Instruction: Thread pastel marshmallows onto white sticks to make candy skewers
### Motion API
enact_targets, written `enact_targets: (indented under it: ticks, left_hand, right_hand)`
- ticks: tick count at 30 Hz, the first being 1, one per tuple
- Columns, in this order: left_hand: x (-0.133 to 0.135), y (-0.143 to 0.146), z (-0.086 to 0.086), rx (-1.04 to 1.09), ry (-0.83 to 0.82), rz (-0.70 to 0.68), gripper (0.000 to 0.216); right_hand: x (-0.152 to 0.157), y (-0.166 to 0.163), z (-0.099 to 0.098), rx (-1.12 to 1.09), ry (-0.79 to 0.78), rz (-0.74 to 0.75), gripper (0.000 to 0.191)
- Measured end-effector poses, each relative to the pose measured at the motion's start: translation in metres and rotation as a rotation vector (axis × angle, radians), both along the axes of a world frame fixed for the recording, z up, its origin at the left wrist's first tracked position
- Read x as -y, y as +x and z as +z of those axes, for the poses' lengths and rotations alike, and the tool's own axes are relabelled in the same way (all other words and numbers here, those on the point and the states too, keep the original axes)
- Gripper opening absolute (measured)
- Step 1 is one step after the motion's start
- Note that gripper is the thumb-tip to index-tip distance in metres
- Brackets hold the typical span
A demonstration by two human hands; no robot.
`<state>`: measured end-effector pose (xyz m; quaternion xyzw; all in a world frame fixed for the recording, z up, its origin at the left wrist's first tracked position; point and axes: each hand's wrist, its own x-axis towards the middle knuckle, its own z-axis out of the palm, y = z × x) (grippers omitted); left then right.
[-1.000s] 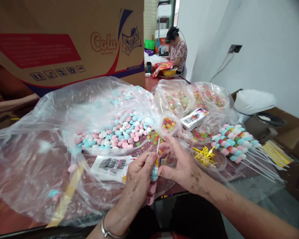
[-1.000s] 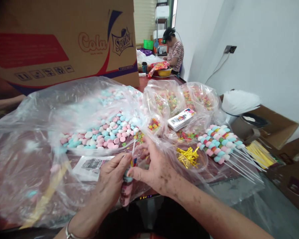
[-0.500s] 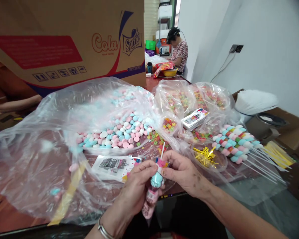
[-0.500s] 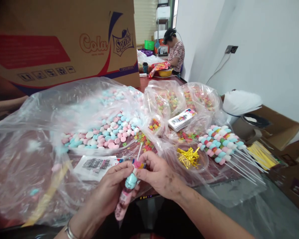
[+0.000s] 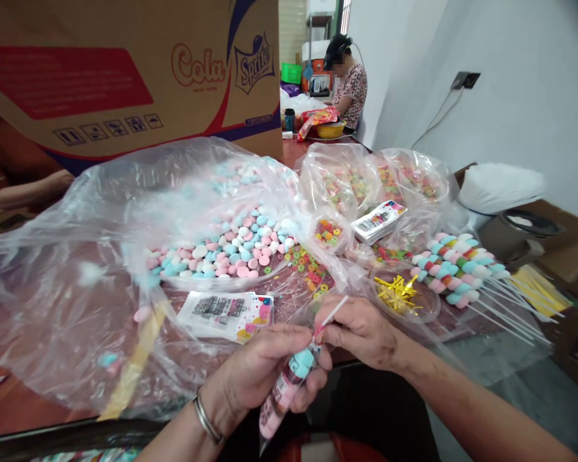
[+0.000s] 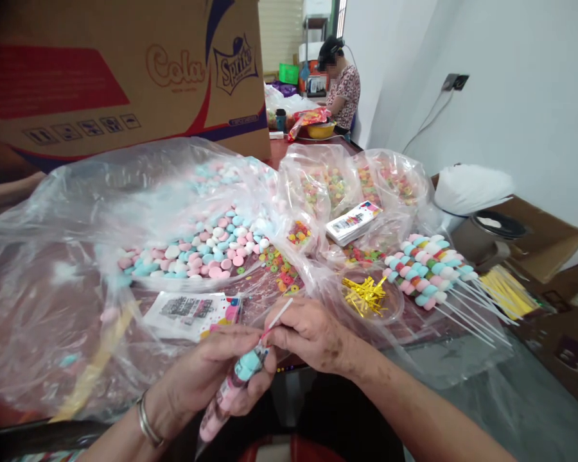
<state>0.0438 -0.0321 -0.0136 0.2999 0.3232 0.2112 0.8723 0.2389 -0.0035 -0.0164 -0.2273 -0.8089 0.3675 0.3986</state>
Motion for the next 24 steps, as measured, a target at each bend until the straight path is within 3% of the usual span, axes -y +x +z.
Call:
enact_targets:
  ticks: [5,7,9,12,17,18,20,24]
  left_hand:
    - [-0.001,-0.001,0.009,-0.161,0.140,0.091,0.025]
    - [-0.002,0.001,0.011,-0.233,0.185,0.120,0.027]
    - [-0.003,0.003,0.011,-0.269,0.222,0.114,0.029]
    - [-0.001,0.005,0.010,-0.291,0.236,0.059,0.029]
    - [0.002,0.007,0.008,-0.402,0.191,-0.114,0.030]
    - [0.003,0.008,0.007,-0.456,0.252,-0.158,0.031]
    - [0.004,0.010,0.005,-0.611,0.529,-0.165,0.029]
    - [0.007,0.014,-0.001,-0.800,1.253,0.032,0.009]
  right_hand:
    - [0.009,0.000,-0.006,0.154,-0.010,-0.187,0.024]
    - [0.015,0.002,-0.006,0.239,0.152,-0.353,0.021]
    - [0.020,0.004,-0.004,0.359,0.417,-0.425,0.024]
    - [0.024,0.007,0.001,0.504,0.702,-0.288,0.033]
    - [0.022,0.013,0.008,0.593,0.786,-0.121,0.025]
    - [0.022,0.014,0.010,0.629,0.785,-0.088,0.023]
    - [0.022,0.016,0.012,0.683,0.761,-0.058,0.018]
    - [0.025,0.016,0.016,0.695,0.673,-0.128,0.020]
